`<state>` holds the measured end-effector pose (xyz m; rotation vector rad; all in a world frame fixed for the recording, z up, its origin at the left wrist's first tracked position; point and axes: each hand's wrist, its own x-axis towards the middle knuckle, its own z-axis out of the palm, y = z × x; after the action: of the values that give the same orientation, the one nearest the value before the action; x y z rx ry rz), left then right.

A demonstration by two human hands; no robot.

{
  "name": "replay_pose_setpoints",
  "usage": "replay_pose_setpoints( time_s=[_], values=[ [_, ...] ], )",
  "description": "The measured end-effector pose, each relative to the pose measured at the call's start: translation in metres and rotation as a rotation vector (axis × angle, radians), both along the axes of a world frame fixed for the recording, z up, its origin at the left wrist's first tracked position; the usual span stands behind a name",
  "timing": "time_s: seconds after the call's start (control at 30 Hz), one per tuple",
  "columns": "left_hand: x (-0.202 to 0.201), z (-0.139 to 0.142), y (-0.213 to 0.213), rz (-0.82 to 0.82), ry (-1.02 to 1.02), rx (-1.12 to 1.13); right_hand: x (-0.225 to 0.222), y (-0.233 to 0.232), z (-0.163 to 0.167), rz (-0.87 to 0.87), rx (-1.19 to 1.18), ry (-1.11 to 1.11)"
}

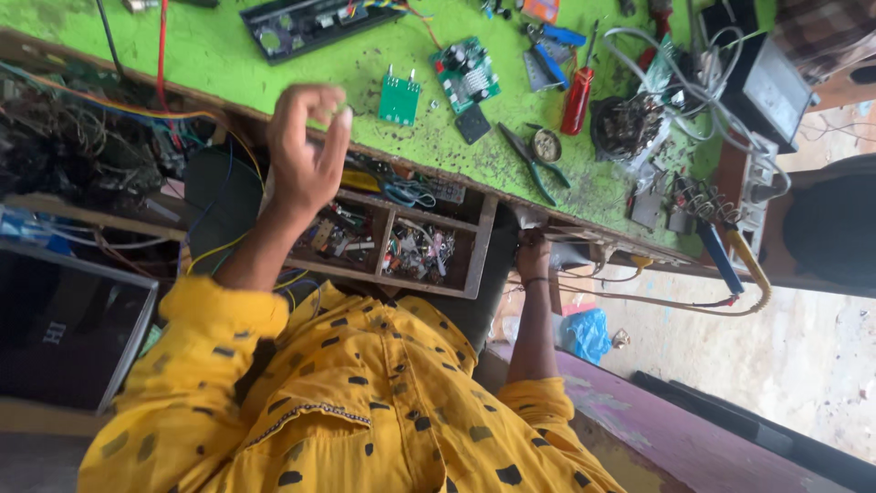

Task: The person inspects a small green circuit board, then uses a soldering iron and solder wire to attach components to the board. They repeatedly heat solder joints and feed solder while holding the board steady, then set the tools down and inspect the board again.

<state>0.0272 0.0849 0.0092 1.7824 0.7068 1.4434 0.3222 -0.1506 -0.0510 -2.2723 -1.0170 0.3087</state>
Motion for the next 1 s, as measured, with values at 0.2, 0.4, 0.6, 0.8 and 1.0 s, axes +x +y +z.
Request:
replay_pose_setpoints(
  time_s=[0.2, 0.4, 0.6, 0.8, 1.0],
  values=[
    [-0.066, -0.058, -0.082, -0.275, -0.001, -0.531, -0.054, -0.048, -0.014, -0.091, 0.19, -0.074],
    [-0.074, -0.086, -0.116, -0.347, -0.22, -0.818, -0.099, -0.029, 0.011, 0.143, 0.115, 0.079],
    [-0.09, -0.059, -0.085, -0.275, -0.056, -0.597, -0.088, 0.013, 0.026, 0.327, 0.207, 0.011],
    [-0.094, -0.049, -0.074, -0.154, 0.608, -0.267, -0.101, 0.033, 0.012, 0.373, 0.083, 0.118],
    [-0.088, -0.088, -0.113, -0.151, 1.117, -0.04, -0.121, 0.017, 0.007, 0.462, 0.028, -0.052]
  ],
)
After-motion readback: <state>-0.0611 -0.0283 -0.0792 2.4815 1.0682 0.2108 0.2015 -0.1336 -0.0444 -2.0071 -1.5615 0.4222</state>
